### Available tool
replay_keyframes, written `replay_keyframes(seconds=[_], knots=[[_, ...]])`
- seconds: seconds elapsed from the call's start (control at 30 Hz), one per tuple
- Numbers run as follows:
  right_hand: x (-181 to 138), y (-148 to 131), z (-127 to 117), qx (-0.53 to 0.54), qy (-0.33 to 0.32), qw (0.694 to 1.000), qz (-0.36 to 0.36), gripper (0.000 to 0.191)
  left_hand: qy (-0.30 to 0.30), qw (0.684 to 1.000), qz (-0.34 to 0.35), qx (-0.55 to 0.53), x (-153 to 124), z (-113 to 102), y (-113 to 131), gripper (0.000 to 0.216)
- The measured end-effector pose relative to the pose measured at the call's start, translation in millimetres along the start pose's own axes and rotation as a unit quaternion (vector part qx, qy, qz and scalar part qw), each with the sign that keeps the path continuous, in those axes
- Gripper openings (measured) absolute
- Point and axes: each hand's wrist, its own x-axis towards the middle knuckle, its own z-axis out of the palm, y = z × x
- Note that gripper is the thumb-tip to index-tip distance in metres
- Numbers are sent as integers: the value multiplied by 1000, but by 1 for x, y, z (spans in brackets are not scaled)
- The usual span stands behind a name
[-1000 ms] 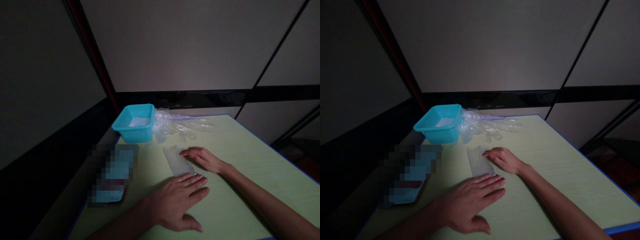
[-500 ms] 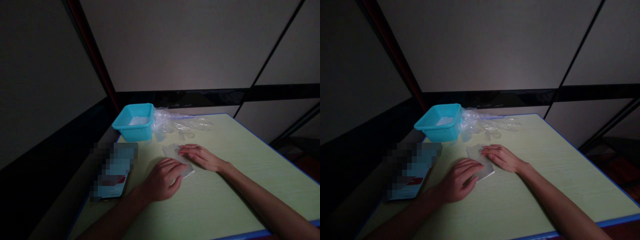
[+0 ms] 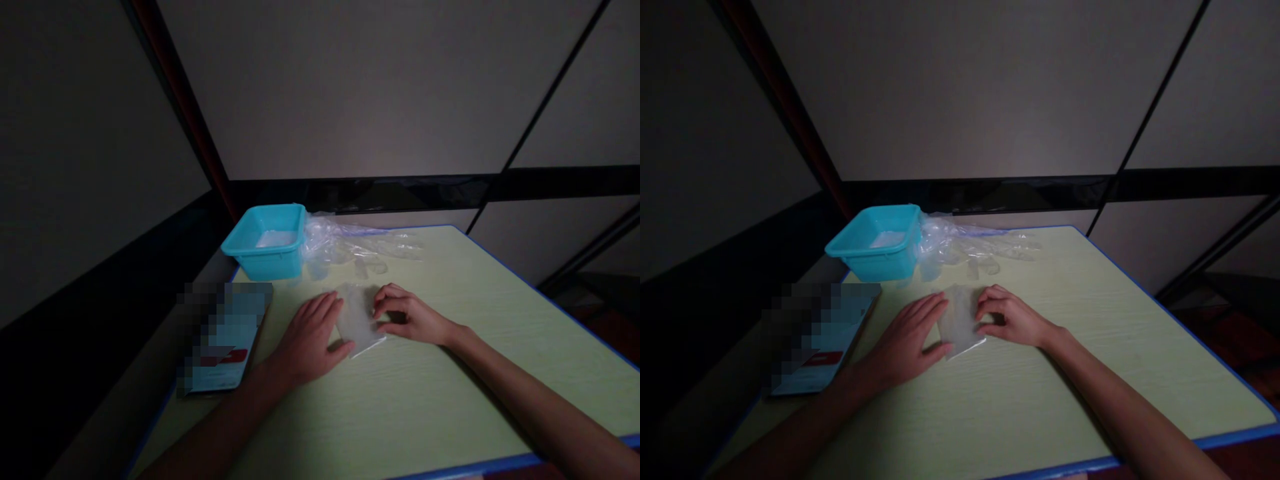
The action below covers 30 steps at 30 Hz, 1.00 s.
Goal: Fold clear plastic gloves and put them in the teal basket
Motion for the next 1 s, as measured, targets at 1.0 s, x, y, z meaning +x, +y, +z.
replay_keyframes(seconds=[1.0], knots=[[-3,-29,-22,-143,-128,978,-87,21,9,999,30,-41,1,-5,-4,61]])
